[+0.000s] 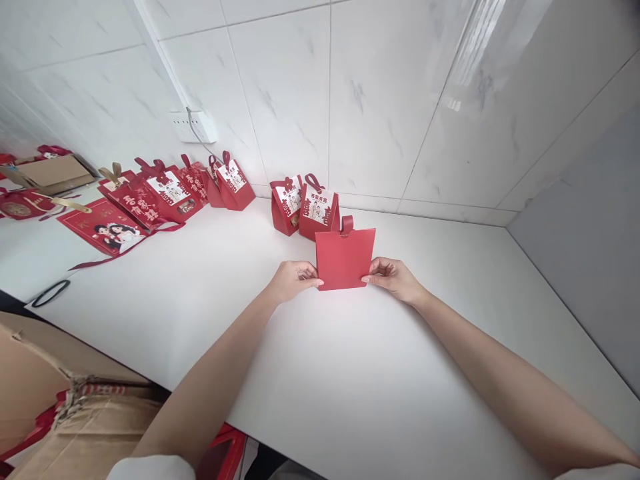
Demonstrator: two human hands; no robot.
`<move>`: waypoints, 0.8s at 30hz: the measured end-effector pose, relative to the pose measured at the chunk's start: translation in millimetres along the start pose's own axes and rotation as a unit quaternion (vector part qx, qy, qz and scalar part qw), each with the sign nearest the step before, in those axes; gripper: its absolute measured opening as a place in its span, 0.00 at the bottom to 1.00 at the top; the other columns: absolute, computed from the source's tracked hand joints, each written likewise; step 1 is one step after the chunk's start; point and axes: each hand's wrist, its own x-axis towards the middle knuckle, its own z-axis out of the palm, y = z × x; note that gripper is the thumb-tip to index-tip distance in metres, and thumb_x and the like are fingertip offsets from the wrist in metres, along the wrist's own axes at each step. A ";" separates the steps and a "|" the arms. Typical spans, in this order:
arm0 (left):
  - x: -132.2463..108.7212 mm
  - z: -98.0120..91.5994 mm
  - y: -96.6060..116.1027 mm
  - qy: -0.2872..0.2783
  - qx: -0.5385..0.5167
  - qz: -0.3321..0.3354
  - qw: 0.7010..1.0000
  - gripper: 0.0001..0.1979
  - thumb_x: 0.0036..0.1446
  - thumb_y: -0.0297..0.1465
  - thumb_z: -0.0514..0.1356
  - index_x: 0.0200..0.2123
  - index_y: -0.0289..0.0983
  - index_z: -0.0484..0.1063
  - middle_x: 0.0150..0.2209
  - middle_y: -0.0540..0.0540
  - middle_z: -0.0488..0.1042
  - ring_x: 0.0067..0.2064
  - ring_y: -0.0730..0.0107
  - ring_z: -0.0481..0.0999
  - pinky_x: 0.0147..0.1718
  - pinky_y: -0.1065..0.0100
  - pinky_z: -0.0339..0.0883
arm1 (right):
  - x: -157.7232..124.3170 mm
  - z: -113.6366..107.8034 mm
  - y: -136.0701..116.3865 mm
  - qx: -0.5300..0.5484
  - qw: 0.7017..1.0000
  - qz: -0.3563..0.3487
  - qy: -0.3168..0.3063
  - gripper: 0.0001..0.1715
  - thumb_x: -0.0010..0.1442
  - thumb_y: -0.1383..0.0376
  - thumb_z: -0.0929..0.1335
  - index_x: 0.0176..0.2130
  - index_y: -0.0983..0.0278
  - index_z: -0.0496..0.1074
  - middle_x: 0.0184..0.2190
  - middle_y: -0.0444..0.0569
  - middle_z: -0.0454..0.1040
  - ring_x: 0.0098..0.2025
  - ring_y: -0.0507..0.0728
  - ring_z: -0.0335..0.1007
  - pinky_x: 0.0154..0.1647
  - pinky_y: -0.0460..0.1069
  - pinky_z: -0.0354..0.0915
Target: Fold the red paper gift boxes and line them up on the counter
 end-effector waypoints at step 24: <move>0.7 -10.9 -4.2 0.023 0.165 -0.002 0.986 0.08 0.51 0.35 0.58 0.31 0.37 0.73 0.30 0.49 0.75 0.30 0.72 0.72 0.30 0.71 0.65 | -3.5 -2.6 -2.4 -0.135 0.988 -0.075 0.017 0.23 0.51 0.50 0.73 0.35 0.61 0.63 0.36 0.45 0.69 0.35 0.53 0.66 0.35 0.49 0.65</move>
